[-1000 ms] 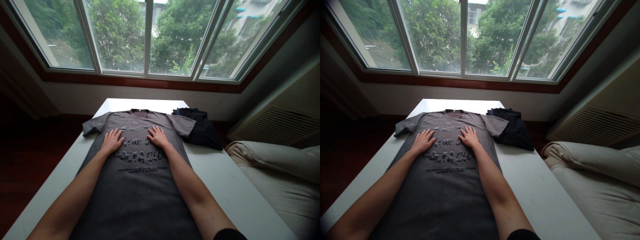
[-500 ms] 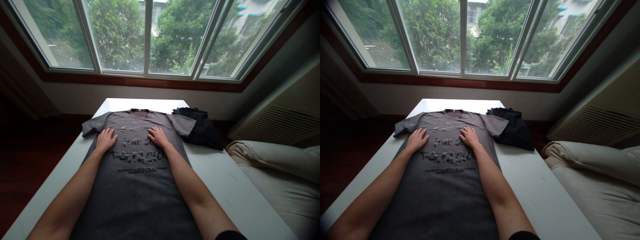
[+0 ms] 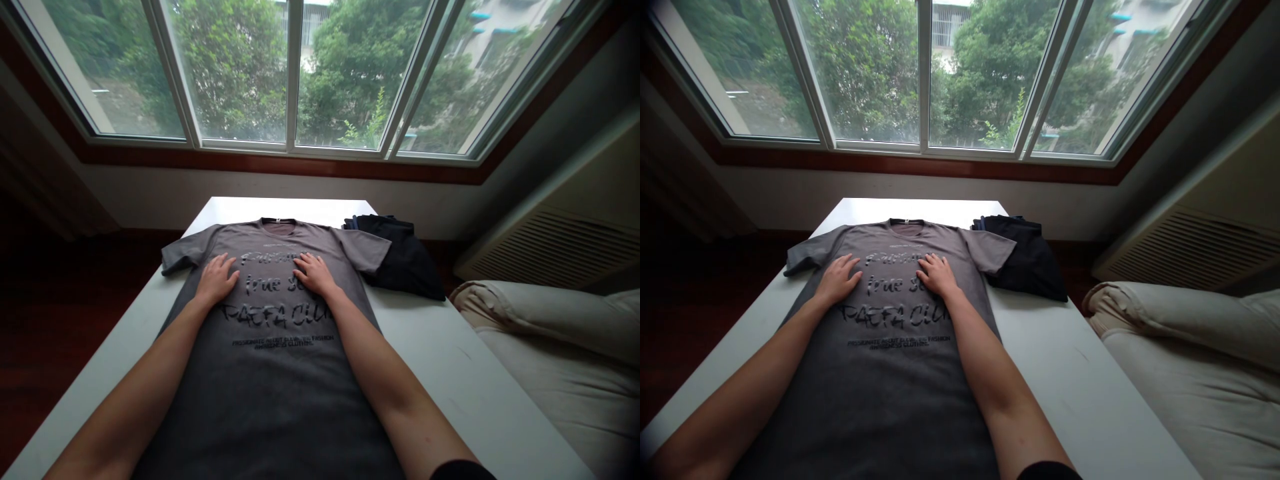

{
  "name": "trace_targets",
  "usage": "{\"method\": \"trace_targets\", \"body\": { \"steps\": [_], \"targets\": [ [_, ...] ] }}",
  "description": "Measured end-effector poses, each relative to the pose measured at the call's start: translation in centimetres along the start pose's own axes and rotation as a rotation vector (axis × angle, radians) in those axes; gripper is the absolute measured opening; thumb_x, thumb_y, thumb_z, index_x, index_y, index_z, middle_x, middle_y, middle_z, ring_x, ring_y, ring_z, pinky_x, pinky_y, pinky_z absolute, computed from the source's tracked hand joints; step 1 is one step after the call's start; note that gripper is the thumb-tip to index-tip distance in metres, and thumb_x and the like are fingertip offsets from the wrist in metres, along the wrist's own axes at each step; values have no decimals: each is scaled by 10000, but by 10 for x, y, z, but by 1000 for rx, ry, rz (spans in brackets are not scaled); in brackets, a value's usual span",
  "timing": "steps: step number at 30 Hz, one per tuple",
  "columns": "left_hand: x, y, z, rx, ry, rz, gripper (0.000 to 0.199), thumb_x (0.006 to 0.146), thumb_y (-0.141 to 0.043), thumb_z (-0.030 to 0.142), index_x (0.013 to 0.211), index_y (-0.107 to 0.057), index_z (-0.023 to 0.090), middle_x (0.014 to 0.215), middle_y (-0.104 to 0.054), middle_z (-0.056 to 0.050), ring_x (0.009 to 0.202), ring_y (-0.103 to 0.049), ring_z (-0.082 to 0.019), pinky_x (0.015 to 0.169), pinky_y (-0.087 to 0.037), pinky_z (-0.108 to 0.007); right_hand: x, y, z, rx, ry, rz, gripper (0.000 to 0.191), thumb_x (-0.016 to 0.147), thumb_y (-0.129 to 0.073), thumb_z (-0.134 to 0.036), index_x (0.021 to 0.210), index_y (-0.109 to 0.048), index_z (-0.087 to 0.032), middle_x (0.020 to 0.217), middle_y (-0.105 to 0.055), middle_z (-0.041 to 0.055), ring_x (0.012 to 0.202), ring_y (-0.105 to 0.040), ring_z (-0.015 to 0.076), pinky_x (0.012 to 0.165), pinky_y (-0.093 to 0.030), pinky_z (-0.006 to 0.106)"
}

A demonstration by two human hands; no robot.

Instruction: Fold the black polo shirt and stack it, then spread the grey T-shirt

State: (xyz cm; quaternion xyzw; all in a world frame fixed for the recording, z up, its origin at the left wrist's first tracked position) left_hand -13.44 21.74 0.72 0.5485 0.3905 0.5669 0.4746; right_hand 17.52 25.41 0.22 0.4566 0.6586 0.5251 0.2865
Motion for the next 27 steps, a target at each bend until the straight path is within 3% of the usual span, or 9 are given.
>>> {"method": "trace_targets", "body": {
  "steps": [3,6,15,27],
  "targets": [
    [-4,-4,33,-45,-147,-60,573,1017,-443,514,1522,-518,251,1662,-389,-74,1547,-296,-286,1265,-245,-481,1,1,4,1,-44,15,525,1057,-461,-518,1531,-516,-299,1648,-413,41,1561,-269,265,1274,-158,511],
    [-8,-14,46,-62,-180,-137,592,1023,-435,552,1552,-484,292,1681,-358,-64,1563,-260,-306,1267,-202,-547,1,1,6,4,-38,10,524,1055,-469,-512,1531,-515,-299,1652,-407,38,1563,-263,260,1276,-153,511],
    [-4,-21,34,-64,-128,-134,596,1033,-403,558,1570,-462,305,1691,-342,-57,1562,-270,-311,1266,-207,-551,0,-3,-1,11,38,-21,519,1061,-472,-476,1557,-478,-324,1676,-362,35,1566,-261,250,1276,-147,517],
    [-5,-20,38,-58,-112,-131,592,1033,-416,538,1570,-460,292,1686,-349,-69,1559,-269,-313,1264,-201,-553,5,-10,-9,-15,-30,-69,564,1069,-395,-532,1595,-417,-329,1688,-336,39,1575,-217,283,1277,-91,556]
  ]
}}
Point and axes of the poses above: each hand's wrist, its own x-axis towards the middle knuckle, its own y-axis out of the back of the hand, z = x × y, the point moved 8 cm from there along x, towards the middle knuckle
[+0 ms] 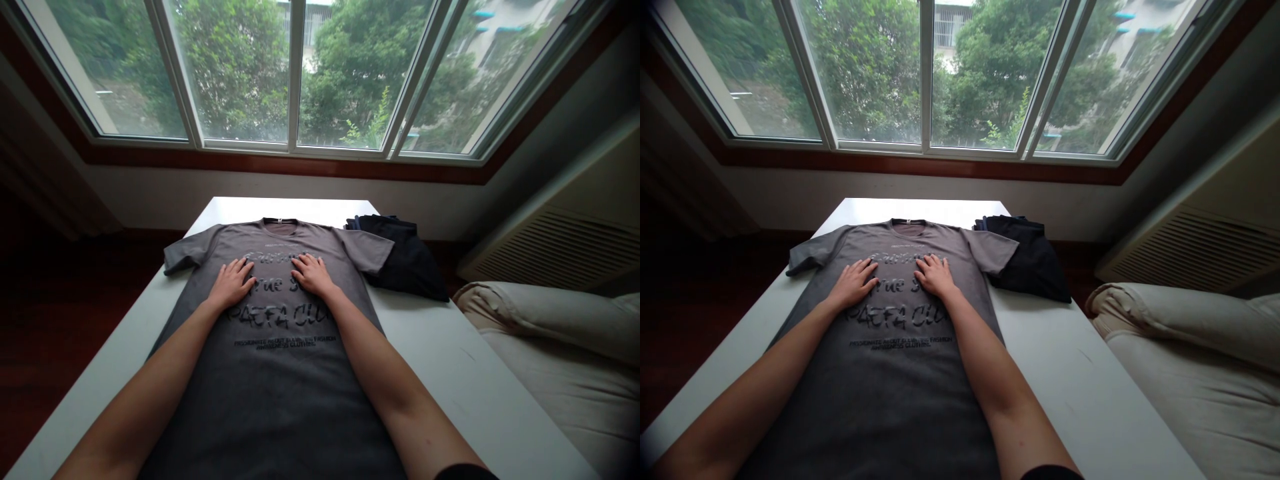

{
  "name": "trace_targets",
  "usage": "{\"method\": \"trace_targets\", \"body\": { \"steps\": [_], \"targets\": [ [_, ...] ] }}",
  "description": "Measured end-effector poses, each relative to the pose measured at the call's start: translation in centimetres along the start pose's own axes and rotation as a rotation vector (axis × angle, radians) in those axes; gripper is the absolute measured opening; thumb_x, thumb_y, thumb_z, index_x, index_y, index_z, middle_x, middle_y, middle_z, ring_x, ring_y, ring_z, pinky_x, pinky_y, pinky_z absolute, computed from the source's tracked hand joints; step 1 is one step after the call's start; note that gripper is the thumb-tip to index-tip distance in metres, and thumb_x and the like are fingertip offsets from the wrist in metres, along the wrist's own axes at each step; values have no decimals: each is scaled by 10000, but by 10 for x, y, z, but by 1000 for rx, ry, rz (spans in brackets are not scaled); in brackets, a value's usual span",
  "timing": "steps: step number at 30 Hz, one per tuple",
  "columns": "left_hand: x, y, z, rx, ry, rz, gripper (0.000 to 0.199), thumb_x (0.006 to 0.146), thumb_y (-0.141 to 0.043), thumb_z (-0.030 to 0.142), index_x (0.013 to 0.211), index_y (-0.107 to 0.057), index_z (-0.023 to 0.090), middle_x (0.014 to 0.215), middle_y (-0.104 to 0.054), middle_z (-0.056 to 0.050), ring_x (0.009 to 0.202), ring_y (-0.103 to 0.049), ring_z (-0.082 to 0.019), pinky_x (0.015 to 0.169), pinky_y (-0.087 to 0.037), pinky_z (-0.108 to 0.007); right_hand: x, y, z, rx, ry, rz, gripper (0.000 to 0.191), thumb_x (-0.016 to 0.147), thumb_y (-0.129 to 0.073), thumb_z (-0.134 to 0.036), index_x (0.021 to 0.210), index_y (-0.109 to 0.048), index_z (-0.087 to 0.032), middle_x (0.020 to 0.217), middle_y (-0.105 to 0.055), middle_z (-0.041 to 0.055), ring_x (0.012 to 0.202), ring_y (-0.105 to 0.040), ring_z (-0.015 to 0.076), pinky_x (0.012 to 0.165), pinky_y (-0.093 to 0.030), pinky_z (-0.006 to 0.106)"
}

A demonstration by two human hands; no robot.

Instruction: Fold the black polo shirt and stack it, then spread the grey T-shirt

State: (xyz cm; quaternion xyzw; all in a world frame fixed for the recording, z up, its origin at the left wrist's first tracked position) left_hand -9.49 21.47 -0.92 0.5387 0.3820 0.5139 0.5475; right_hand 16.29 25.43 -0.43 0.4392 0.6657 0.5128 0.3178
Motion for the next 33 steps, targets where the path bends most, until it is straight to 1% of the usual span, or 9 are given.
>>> {"method": "trace_targets", "body": {
  "steps": [3,8,14,18,23,28,31,33],
  "targets": [
    [0,0,0,-2,5,-4,587,1033,-422,533,1569,-461,296,1687,-348,-66,1563,-261,-311,1268,-193,-549,-2,0,-2,-18,5,20,572,1074,-376,-542,1601,-408,-321,1693,-325,42,1579,-205,286,1277,-85,558],
    [0,0,1,-11,1,-8,592,1036,-417,530,1570,-461,278,1691,-337,-79,1563,-258,-320,1263,-195,-569,-2,-1,-12,-32,68,31,599,1079,-343,-562,1601,-408,-277,1699,-311,52,1583,-213,255,1283,-131,486],
    [-1,0,1,-17,4,-9,596,1038,-411,528,1572,-457,268,1695,-328,-86,1564,-258,-316,1262,-195,-573,0,-6,-21,-64,44,43,697,1057,-373,-607,1603,-394,-175,1683,-326,136,1569,-251,290,1276,-157,477],
    [0,-1,1,-24,-3,-2,592,1035,-419,523,1568,-465,269,1691,-335,-85,1562,-266,-321,1260,-201,-576,2,-1,-23,-94,70,52,770,1028,-397,-670,1595,-401,-148,1661,-354,177,1549,-290,316,1267,-170,456],
    [0,1,1,-20,0,2,591,1037,-419,525,1565,-469,264,1688,-343,-88,1561,-267,-327,1255,-211,-579,9,9,-28,-93,95,60,691,1044,-329,-685,1516,-504,-212,1506,-548,166,1415,-465,315,1230,-211,488],
    [0,2,2,-25,-5,6,584,1036,-426,522,1562,-473,273,1687,-346,-83,1561,-268,-321,1256,-213,-573,10,11,-32,-117,23,169,691,1038,-363,-681,1484,-543,-184,1438,-572,195,1362,-480,328,1168,-295,462],
    [0,2,2,-28,0,1,583,1036,-427,520,1564,-471,276,1684,-352,-86,1560,-272,-322,1257,-211,-578,9,13,-28,-92,13,206,576,1067,-355,-611,1399,-619,-222,1357,-624,154,1270,-540,294,1115,-356,424],
    [0,3,2,-29,1,-3,587,1036,-426,522,1565,-470,273,1684,-351,-86,1560,-273,-324,1256,-214,-580,9,16,-22,-68,19,223,530,1082,-347,-568,1376,-635,-234,1361,-630,134,1261,-548,276,1117,-361,411]
  ]
}}
Point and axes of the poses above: each hand's wrist, its own x-axis towards the middle knuckle, its own y-axis out of the back of the hand, z = x × y, the point moved 8 cm from there along x, towards the middle knuckle
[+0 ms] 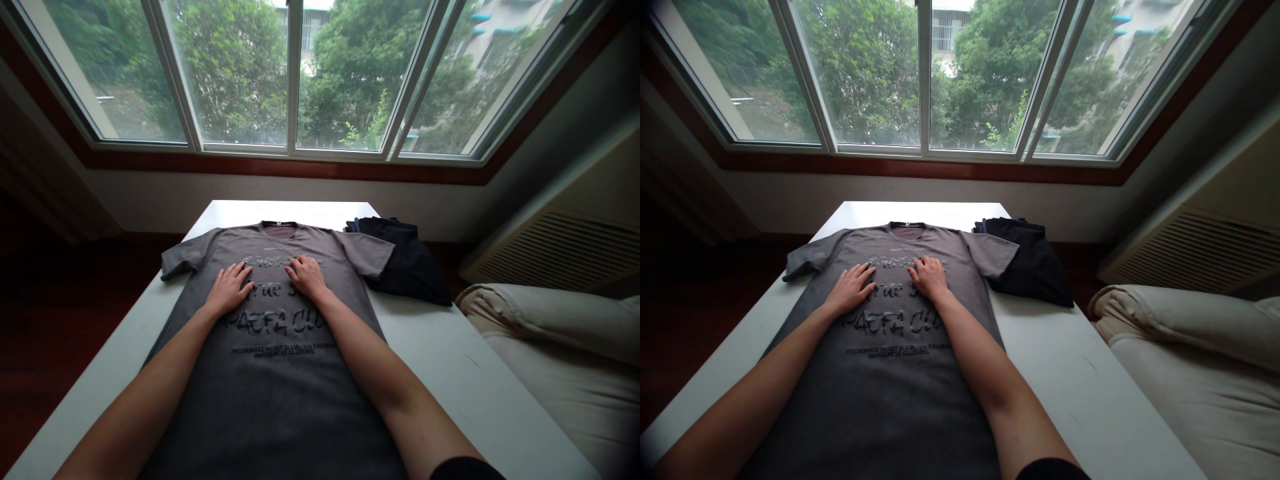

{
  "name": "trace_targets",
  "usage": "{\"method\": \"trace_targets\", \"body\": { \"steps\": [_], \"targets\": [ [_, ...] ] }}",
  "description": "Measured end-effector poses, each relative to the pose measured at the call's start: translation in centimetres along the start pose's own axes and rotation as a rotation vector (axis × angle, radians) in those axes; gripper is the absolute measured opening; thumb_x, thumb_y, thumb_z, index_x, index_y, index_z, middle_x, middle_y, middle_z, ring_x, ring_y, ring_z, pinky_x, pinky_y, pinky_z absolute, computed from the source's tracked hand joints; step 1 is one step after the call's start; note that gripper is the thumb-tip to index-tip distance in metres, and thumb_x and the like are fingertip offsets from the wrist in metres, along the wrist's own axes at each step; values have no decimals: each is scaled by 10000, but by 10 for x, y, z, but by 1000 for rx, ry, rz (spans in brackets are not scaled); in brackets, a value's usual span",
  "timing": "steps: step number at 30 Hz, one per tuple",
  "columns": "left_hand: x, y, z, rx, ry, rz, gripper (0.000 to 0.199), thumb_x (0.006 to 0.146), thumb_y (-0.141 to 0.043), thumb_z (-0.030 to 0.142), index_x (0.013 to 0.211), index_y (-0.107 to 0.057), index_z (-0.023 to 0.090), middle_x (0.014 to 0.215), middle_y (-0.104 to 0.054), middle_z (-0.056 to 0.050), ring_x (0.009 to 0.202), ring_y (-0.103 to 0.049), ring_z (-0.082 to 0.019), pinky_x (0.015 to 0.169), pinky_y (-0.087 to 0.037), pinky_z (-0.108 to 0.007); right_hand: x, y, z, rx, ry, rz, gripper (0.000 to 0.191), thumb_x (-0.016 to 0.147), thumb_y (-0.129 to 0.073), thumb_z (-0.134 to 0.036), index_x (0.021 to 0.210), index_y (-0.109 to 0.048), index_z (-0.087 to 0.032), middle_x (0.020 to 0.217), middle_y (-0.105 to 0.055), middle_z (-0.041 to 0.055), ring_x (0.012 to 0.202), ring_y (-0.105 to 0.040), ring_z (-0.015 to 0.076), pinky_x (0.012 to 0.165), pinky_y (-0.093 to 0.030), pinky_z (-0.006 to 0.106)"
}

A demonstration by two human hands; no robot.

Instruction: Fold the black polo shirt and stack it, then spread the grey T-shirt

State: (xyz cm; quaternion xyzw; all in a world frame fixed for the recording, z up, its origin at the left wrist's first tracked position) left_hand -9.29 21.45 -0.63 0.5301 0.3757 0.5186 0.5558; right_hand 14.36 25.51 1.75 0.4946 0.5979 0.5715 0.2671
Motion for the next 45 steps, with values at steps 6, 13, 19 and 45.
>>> {"method": "trace_targets", "body": {
  "steps": [6,13,19,45],
  "targets": [
    [0,-1,0,-3,-11,13,591,1032,-427,524,1563,-474,267,1681,-357,-86,1556,-281,-325,1257,-212,-582,2,-10,5,7,42,-72,654,1068,-344,-611,1572,-453,-208,1683,-327,123,1567,-241,288,1265,-177,484],
    [1,1,-1,-16,-4,27,575,1020,-458,512,1549,-494,290,1675,-370,-75,1553,-288,-321,1261,-214,-565,-5,-25,-31,26,283,-233,756,1046,-270,-691,1648,-316,-237,1727,-206,80,1606,-148,259,1300,-66,468],
    [0,1,-2,-16,-2,14,584,1025,-442,527,1553,-485,283,1680,-362,-73,1557,-283,-315,1264,-211,-557,4,-28,-3,27,105,-265,781,1040,-258,-694,1661,-277,-220,1737,-162,83,1614,-100,258,1296,-65,466],
    [-1,2,0,-14,-7,4,587,1031,-426,526,1555,-479,269,1682,-355,-83,1556,-278,-321,1260,-204,-572,6,-13,52,12,-159,-92,657,1071,-363,-575,1616,-372,-208,1701,-274,154,1590,-191,283,1266,-145,530]
  ]
}}
Point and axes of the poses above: each hand's wrist, its own x-axis towards the middle knuckle, its own y-axis out of the back of the hand, z = x × y, the point moved 8 cm from there along x, towards the middle knuckle
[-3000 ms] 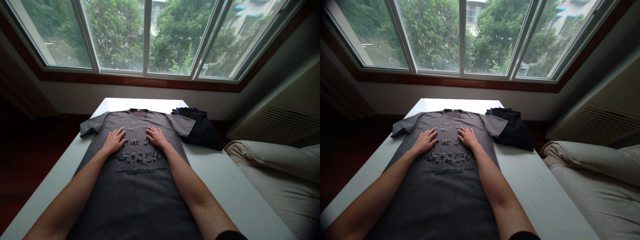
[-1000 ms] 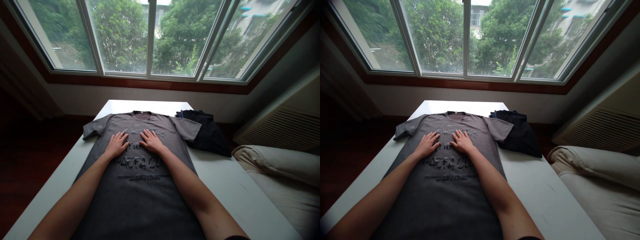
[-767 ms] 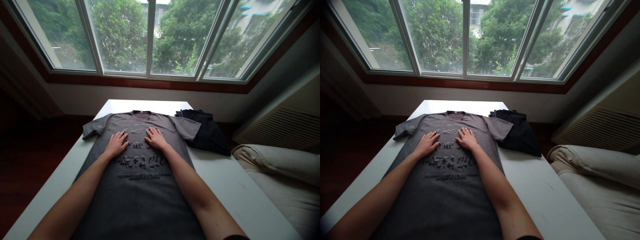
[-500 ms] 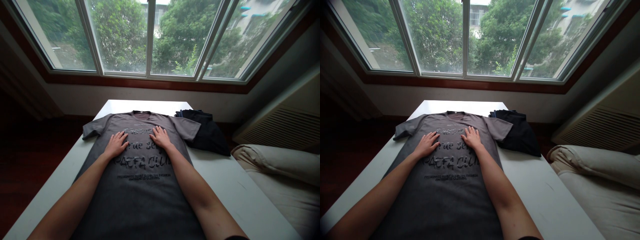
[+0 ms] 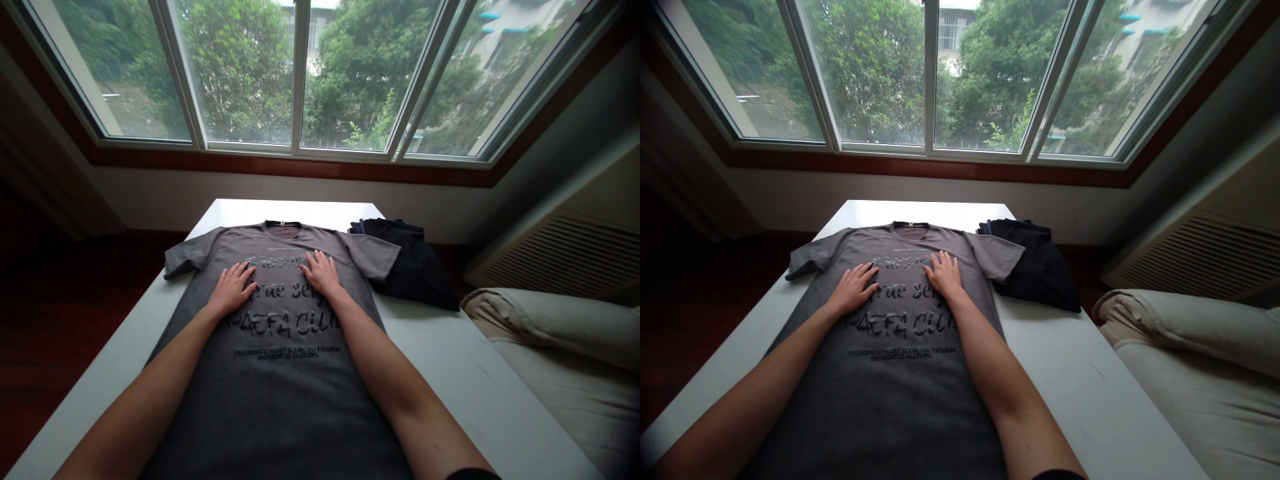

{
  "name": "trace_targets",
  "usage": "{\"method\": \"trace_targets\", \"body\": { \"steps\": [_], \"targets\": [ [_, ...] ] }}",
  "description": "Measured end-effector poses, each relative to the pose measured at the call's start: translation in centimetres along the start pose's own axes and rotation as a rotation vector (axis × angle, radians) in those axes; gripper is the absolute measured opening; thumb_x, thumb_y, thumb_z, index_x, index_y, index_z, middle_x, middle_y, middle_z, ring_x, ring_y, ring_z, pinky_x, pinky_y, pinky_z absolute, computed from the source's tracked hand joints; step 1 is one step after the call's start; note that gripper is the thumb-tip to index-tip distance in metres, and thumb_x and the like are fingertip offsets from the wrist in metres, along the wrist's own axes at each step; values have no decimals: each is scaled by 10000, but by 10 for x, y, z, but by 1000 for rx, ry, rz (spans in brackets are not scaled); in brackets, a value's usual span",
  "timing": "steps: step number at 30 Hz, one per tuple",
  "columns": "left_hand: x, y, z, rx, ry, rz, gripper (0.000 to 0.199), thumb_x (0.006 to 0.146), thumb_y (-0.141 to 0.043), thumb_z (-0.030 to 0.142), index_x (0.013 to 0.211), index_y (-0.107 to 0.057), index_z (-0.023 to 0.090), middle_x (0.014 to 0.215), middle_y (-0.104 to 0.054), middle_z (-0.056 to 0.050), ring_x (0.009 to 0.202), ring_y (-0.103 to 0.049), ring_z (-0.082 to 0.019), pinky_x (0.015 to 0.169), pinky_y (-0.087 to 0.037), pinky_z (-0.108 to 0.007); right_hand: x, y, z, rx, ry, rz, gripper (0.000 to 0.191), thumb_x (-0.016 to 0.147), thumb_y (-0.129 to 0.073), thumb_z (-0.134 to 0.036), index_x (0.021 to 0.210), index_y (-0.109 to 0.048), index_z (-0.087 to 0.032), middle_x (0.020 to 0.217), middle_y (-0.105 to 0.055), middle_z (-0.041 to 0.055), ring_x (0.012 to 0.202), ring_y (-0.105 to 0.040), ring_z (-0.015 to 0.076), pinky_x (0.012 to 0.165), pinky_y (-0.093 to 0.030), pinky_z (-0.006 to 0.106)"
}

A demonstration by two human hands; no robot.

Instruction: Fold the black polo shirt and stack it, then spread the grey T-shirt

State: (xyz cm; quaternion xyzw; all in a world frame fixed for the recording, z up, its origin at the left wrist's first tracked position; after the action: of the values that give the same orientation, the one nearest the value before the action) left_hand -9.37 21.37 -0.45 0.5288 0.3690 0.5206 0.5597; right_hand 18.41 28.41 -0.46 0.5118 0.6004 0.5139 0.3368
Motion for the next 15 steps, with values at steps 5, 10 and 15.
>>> {"method": "trace_targets", "body": {
  "steps": [5,10,15],
  "targets": [
    [0,0,-1,-4,4,0,577,1027,-437,530,1554,-478,298,1681,-361,-68,1561,-271,-310,1262,-205,-557,-4,-4,-25,2,182,-54,626,1070,-379,-568,1599,-410,-236,1698,-300,109,1580,-235,254,1275,-170,474],
    [1,-1,-1,-3,4,3,578,1025,-438,525,1554,-480,296,1682,-357,-68,1556,-278,-313,1262,-204,-557,-4,-5,-26,2,183,-61,624,1072,-373,-563,1592,-425,-222,1686,-329,103,1570,-264,249,1276,-183,461],
    [1,-2,-2,-6,3,1,579,1026,-433,531,1553,-479,297,1684,-354,-64,1557,-274,-309,1264,-200,-553,-5,-3,-27,6,189,-55,618,1070,-380,-558,1588,-429,-225,1689,-325,97,1570,-261,248,1277,-181,467]
  ]
}}
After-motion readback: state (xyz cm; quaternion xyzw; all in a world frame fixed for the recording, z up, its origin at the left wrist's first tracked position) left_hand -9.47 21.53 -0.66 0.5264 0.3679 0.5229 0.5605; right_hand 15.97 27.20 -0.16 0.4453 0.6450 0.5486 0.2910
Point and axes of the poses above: each hand's wrist, its own x-axis towards the middle knuckle, its own y-axis out of the back of the hand, z = x × y, the point moved 8 cm from there along x, towards the middle knuckle
